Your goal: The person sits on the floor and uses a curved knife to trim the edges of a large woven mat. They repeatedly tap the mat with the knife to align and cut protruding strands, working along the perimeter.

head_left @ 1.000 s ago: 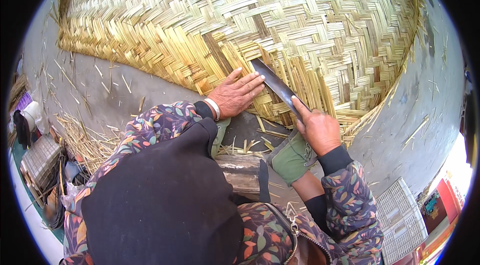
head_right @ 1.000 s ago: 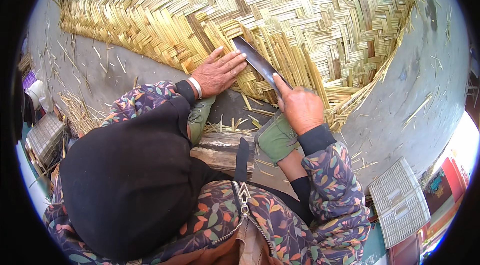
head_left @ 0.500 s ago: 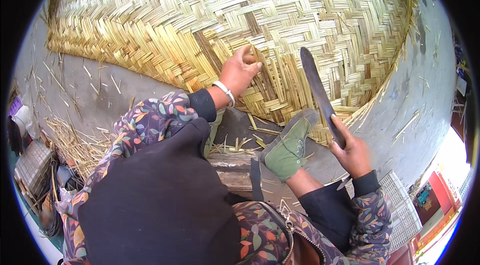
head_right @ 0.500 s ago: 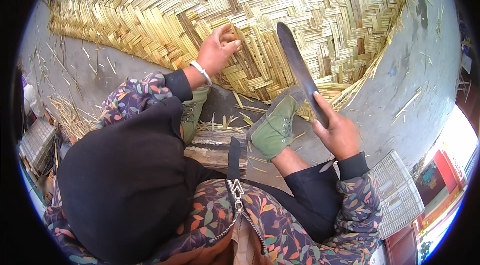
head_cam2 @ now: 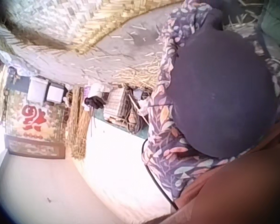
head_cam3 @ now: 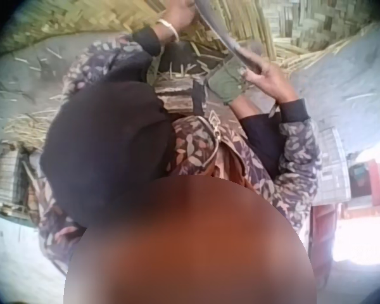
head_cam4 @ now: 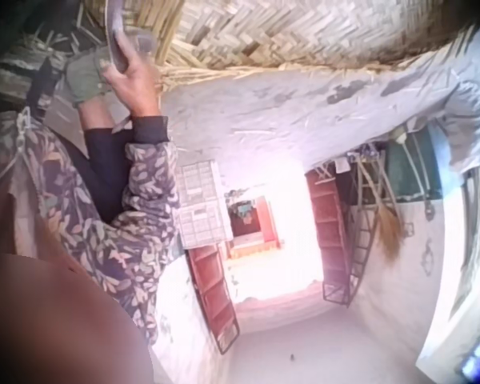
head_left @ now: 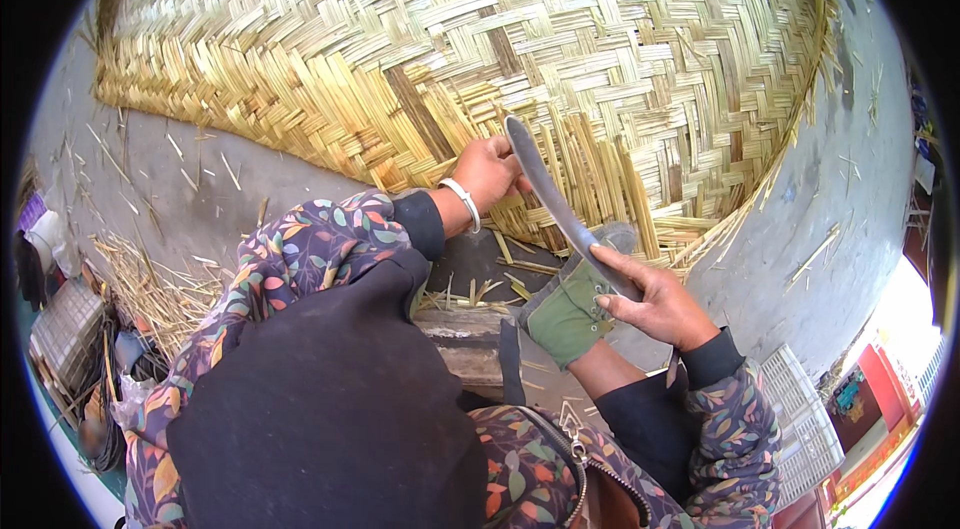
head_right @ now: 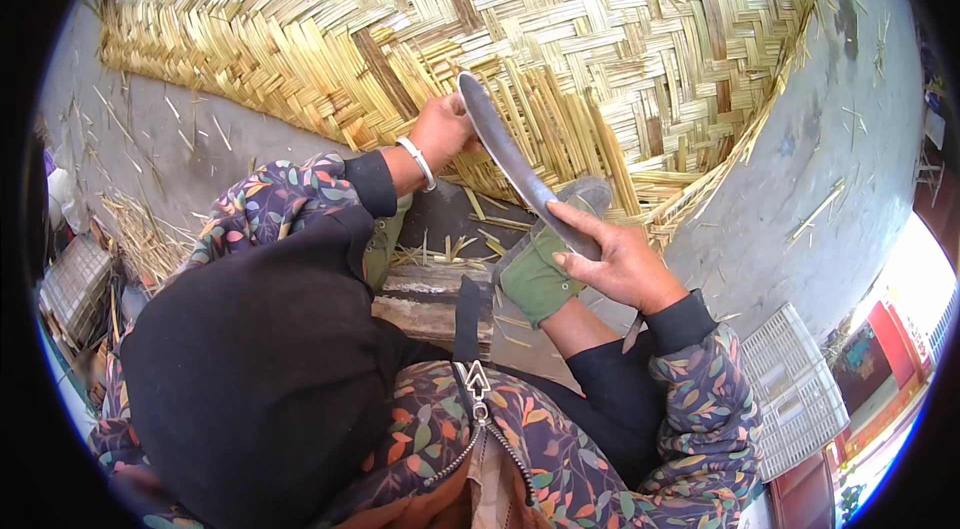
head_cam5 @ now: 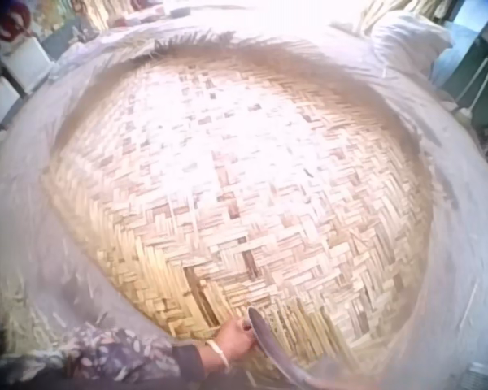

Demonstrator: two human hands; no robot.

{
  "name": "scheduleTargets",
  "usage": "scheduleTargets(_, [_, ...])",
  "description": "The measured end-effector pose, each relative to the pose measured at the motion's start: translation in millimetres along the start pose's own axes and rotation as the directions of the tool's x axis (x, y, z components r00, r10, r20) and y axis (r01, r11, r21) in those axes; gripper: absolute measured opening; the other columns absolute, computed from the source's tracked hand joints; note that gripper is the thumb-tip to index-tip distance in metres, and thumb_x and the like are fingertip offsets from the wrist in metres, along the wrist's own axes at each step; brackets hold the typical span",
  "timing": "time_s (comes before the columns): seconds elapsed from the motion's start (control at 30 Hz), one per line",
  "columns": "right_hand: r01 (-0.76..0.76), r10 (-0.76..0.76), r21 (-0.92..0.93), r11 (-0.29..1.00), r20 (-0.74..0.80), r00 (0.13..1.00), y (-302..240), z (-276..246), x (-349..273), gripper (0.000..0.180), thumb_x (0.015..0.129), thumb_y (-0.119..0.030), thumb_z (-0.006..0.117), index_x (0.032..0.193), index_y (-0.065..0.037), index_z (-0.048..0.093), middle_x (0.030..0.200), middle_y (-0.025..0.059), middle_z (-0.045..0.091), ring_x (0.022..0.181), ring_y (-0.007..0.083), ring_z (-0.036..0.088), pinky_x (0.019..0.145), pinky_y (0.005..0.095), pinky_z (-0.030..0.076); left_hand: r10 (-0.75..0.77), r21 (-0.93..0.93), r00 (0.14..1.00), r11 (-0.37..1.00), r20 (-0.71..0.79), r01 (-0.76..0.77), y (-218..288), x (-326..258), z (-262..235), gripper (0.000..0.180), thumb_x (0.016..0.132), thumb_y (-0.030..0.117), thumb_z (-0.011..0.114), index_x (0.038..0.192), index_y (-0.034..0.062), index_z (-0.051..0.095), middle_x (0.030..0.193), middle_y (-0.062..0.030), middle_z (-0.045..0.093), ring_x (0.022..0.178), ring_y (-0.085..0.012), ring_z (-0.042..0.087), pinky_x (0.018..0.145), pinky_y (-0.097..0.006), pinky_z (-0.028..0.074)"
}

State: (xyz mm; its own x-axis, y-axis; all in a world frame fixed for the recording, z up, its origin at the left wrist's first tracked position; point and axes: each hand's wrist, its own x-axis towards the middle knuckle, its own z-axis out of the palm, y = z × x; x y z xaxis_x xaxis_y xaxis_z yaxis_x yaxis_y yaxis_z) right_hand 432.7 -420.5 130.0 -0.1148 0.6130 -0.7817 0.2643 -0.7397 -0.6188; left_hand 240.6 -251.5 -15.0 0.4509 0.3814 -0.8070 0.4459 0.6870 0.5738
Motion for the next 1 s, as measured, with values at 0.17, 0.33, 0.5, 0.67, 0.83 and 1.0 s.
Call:
scheduleTargets(0.17, [-0.342, 0.273, 0.276, 0.898, 0.26, 0.926, -11, -11, 14, 0.058, 0.09, -0.027, 0.069, 0.144, -0.022, 0.048, 0.084, -0.0026, 0.06, 0.063, 0.0055, 0.048, 0.055, 0.0227, 0.04, 0.076, -0.096, 0.994, 0.992, -0.079, -0.083, -14, -4, 2, 0.013, 0.095, 0.012, 0.06, 0.096, -0.0003, 0.063, 0.078, -0.0044, 0.067, 0.062, -0.0118, 0.064, 0.053, -0.025, 0.048])
scheduleTargets(0.33, [-0.442, 0.402, 0.249, 0.862, 0.194, 0.895, -12, -19, 22, 0.058, 0.091, -0.027, 0.068, 0.145, -0.022, 0.047, 0.078, -0.0081, 0.057, 0.059, 0.0056, 0.043, 0.053, 0.0232, 0.038, 0.055, -0.073, 0.992, 0.995, -0.112, -0.064, -19, -6, 3, 0.015, 0.093, 0.012, 0.062, 0.094, -0.0035, 0.063, 0.078, -0.006, 0.068, 0.063, -0.0139, 0.067, 0.054, -0.027, 0.048])
scheduleTargets(0.5, [-0.154, 0.143, -0.525, 0.837, -0.062, 0.988, -15, -14, 27, 0.057, 0.082, -0.035, 0.065, 0.137, -0.022, 0.054, 0.081, 0.0216, 0.066, 0.077, 0.0379, 0.066, 0.071, 0.0456, 0.052, 0.387, 0.327, 0.909, 0.888, -0.151, -0.323, -25, -12, -6, 0.024, 0.09, 0.019, 0.069, 0.085, -0.0036, 0.062, 0.073, -0.0043, 0.064, 0.057, -0.0131, 0.058, 0.054, -0.03, 0.047])
scheduleTargets(0.67, [-0.088, 0.1, -0.57, 0.817, -0.009, 0.995, -31, -25, 29, 0.058, 0.08, -0.029, 0.065, 0.136, -0.021, 0.054, 0.083, 0.0209, 0.067, 0.076, 0.0376, 0.066, 0.07, 0.0461, 0.052, 0.024, 0.024, 1.0, 0.999, 0.005, -0.024, -17, -11, -14, 0.027, 0.092, 0.028, 0.069, 0.085, 0.0023, 0.061, 0.074, -0.0014, 0.061, 0.058, -0.0076, 0.056, 0.055, -0.022, 0.045])
scheduleTargets(0.83, [-0.069, 0.084, -0.615, 0.785, -0.005, 0.996, -33, -26, 35, 0.059, 0.079, -0.027, 0.066, 0.136, -0.021, 0.054, 0.084, 0.0189, 0.068, 0.076, 0.037, 0.066, 0.07, 0.0463, 0.053, -0.071, -0.143, 0.989, 0.986, 0.128, 0.089, -8, -13, -22, 0.024, 0.096, 0.028, 0.063, 0.091, 0.0048, 0.062, 0.084, -0.0053, 0.068, 0.068, -0.0104, 0.066, 0.058, -0.021, 0.049])
scheduleTargets(1.0, [-0.091, -0.045, -0.776, 0.624, -0.153, 0.987, -3, 2, 48, 0.064, 0.079, -0.027, 0.069, 0.14, -0.026, 0.049, 0.078, 0.0143, 0.067, 0.068, 0.0326, 0.067, 0.062, 0.0443, 0.054, -0.108, -0.284, 0.978, 0.946, 0.179, 0.157, -9, -9, -22, 0.026, 0.098, 0.032, 0.059, 0.09, 0.0076, 0.058, 0.084, -0.0047, 0.068, 0.07, -0.0106, 0.067, 0.06, -0.022, 0.05])
